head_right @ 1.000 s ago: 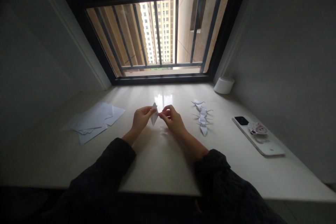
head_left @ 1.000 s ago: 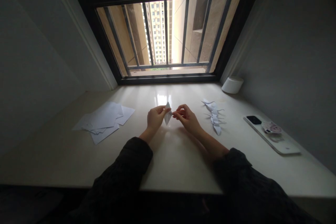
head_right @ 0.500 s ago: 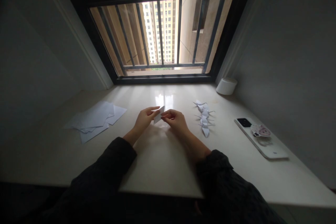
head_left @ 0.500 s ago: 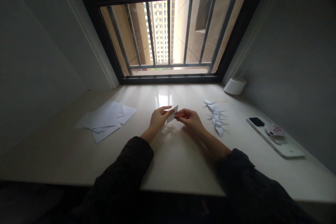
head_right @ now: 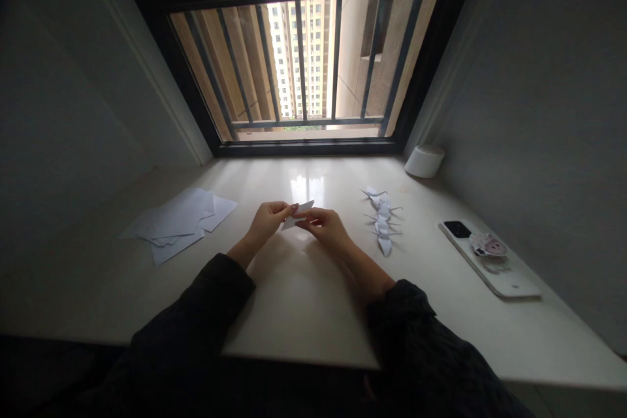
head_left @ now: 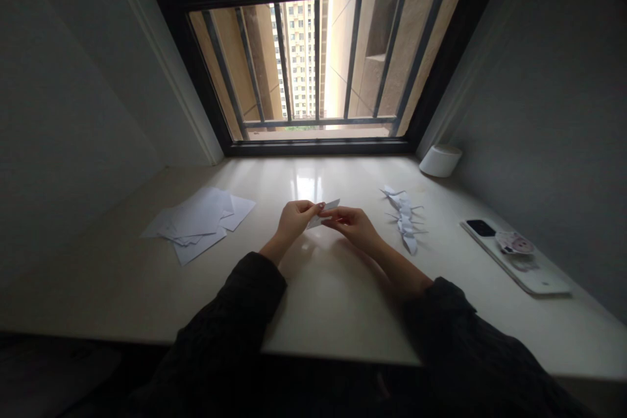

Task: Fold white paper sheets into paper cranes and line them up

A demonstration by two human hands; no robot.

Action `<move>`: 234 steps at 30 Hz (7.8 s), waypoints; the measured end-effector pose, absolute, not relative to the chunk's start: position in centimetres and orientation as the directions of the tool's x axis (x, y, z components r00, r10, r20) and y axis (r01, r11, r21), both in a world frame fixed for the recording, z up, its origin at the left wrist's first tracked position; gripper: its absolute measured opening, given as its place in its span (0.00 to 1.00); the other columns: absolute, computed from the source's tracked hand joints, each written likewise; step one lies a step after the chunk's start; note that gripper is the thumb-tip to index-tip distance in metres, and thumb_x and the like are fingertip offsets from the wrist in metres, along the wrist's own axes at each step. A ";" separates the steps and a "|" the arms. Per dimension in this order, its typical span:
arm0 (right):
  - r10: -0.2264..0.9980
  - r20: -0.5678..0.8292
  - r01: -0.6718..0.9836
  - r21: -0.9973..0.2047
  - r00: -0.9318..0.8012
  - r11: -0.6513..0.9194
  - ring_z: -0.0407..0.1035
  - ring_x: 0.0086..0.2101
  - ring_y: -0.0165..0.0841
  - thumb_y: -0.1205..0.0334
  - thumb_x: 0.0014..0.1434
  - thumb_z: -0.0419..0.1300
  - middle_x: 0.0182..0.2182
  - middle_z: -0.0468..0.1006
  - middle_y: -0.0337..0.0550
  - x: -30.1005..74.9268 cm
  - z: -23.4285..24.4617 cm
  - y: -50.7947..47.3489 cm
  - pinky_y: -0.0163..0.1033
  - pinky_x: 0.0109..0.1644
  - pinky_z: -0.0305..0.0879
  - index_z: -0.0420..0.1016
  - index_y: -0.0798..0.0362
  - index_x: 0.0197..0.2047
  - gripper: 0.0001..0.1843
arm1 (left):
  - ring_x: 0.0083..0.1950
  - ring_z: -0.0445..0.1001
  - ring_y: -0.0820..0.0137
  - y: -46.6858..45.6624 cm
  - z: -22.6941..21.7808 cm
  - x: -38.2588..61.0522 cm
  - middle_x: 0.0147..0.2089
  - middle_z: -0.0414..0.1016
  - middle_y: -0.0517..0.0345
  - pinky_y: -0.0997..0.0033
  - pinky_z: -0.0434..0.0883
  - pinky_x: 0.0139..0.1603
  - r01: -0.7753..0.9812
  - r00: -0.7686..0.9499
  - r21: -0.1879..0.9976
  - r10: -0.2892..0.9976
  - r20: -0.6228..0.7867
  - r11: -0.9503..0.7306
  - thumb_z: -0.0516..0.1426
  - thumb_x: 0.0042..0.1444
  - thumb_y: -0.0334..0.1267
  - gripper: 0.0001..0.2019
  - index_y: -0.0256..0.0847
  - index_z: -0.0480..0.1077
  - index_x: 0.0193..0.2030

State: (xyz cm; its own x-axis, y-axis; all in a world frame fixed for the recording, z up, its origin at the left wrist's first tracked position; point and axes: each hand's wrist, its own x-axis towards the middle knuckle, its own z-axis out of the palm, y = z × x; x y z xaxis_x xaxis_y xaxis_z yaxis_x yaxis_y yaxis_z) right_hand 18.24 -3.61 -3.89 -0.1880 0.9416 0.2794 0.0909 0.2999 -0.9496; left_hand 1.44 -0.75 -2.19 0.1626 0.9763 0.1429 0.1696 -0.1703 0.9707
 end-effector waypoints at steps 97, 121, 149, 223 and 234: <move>0.908 0.367 -0.020 -0.925 0.201 0.379 0.77 0.35 0.39 0.56 0.45 0.70 0.30 0.83 0.40 18.6 -3.0 -3.6 0.46 0.45 0.72 0.82 0.47 0.30 0.07 | 0.33 0.77 0.68 -2.0 -1.7 2.6 0.30 0.80 0.56 0.67 0.74 0.40 -0.007 0.046 0.942 0.941 0.336 -0.336 0.66 0.43 0.42 0.08 0.41 0.79 0.30; 0.915 0.368 -0.068 -0.921 0.164 0.383 0.76 0.36 0.40 0.56 0.44 0.70 0.32 0.83 0.40 18.5 -2.8 -3.7 0.48 0.46 0.72 0.82 0.47 0.31 0.09 | 0.38 0.78 0.65 -2.5 -2.0 2.9 0.36 0.80 0.54 0.65 0.74 0.43 0.032 0.104 0.901 0.898 0.428 -0.433 0.63 0.48 0.44 0.10 0.40 0.77 0.35; 0.931 0.283 -0.204 -0.921 0.232 0.331 0.77 0.37 0.40 0.58 0.42 0.71 0.32 0.83 0.41 18.2 -2.8 -3.8 0.49 0.48 0.72 0.82 0.48 0.33 0.11 | 0.37 0.78 0.66 -2.9 -1.8 3.6 0.34 0.80 0.54 0.62 0.75 0.44 -0.098 0.040 0.932 0.935 0.353 -0.348 0.65 0.46 0.42 0.10 0.39 0.77 0.34; 0.900 0.275 -0.203 -0.913 0.339 0.355 0.75 0.36 0.38 0.59 0.43 0.70 0.31 0.82 0.41 18.0 -3.0 -3.9 0.48 0.46 0.71 0.81 0.49 0.32 0.10 | 0.39 0.78 0.63 -2.7 -2.0 3.7 0.36 0.80 0.50 0.68 0.71 0.38 -0.117 0.117 0.985 0.984 0.137 -0.123 0.66 0.42 0.48 0.19 0.38 0.77 0.39; 0.906 0.316 -0.145 -0.919 0.280 0.366 0.75 0.40 0.41 0.57 0.45 0.69 0.36 0.82 0.43 18.1 -3.8 -3.8 0.48 0.48 0.69 0.82 0.49 0.34 0.11 | 0.40 0.77 0.63 -3.1 -1.7 4.0 0.35 0.80 0.49 0.71 0.67 0.34 -0.126 0.115 0.992 0.993 -0.005 0.020 0.66 0.42 0.47 0.16 0.38 0.77 0.34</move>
